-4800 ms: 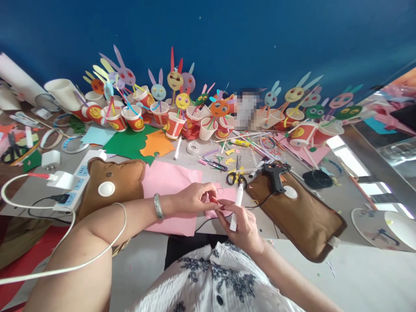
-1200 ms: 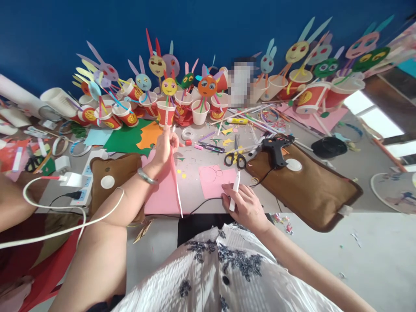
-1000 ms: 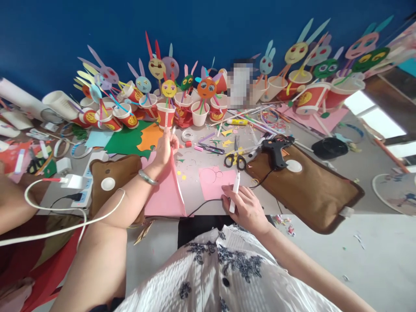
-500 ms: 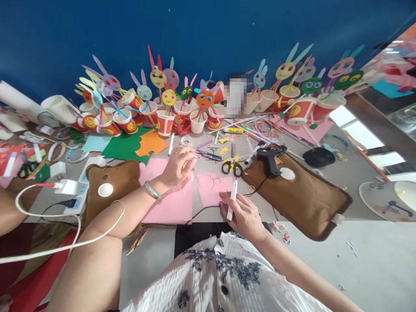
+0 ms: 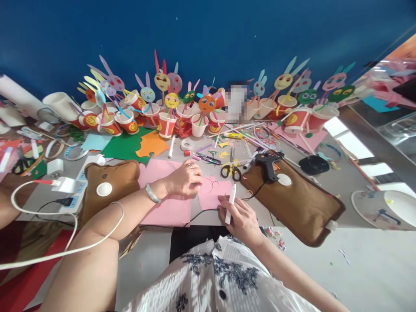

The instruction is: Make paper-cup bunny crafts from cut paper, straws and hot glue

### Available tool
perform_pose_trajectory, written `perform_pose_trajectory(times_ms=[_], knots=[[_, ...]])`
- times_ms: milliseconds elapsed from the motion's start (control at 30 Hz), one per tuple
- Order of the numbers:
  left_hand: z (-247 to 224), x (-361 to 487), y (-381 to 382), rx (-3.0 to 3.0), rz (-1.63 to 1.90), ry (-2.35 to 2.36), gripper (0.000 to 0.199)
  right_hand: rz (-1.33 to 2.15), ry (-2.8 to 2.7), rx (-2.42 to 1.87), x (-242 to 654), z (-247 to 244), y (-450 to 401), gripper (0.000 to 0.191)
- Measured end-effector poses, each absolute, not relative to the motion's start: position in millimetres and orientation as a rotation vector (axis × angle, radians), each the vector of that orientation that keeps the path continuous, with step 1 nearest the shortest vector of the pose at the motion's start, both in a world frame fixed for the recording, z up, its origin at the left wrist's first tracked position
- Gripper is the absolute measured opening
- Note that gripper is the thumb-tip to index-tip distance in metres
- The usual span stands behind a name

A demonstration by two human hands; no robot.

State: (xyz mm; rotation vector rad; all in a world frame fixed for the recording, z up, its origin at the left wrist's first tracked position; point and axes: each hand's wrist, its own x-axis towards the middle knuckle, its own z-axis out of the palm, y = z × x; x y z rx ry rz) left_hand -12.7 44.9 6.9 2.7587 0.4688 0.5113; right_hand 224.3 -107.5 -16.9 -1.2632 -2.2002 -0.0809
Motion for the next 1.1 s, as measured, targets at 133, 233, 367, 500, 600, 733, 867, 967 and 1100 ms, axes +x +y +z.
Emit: perform_pose_trajectory(times_ms=[133,233,367,500,600,733,867,967,1100], knots=[[2.7,-13.0,44.8,2.803,0.504,0.467,0.016,-0.083,-2.197,-1.259,224.1,-16.6,-107.8,0.026],[5.1,-12.5,42.4,2.816,0.517,0.469,0.015,-0.09,-2.207,-1.252,224.4,-16.5,-107.8,0.025],[8.9,-12.2,40.5,2.81,0.542,0.466,0.016,-0.063,-2.237,-1.247,225.4,-13.2,-107.7,0.023],[8.1,-13.3,41.9,2.776,0.52,0.485,0.014,-0.022,-2.285,-1.226,225.8,-7.3,-107.8,0.023],[8.9,-13.8,42.7,2.745,0.519,0.546,0.013,-0.021,-2.272,-1.24,225.2,-5.8,-107.9,0.022],[10.8,-13.4,43.0,2.748,0.476,0.552,0.015,-0.028,-2.253,-1.245,225.0,-7.4,-107.8,0.019],[8.6,-13.3,42.9,2.766,0.481,0.567,0.018,-0.025,-2.264,-1.239,225.6,-8.8,-107.9,0.017],[6.4,-13.2,42.3,2.791,0.473,0.557,0.018,-0.032,-2.261,-1.242,225.7,-9.6,-108.3,0.016],[6.4,-12.7,41.7,2.804,0.484,0.569,0.018,-0.035,-2.262,-1.245,225.7,-9.1,-108.3,0.015]])
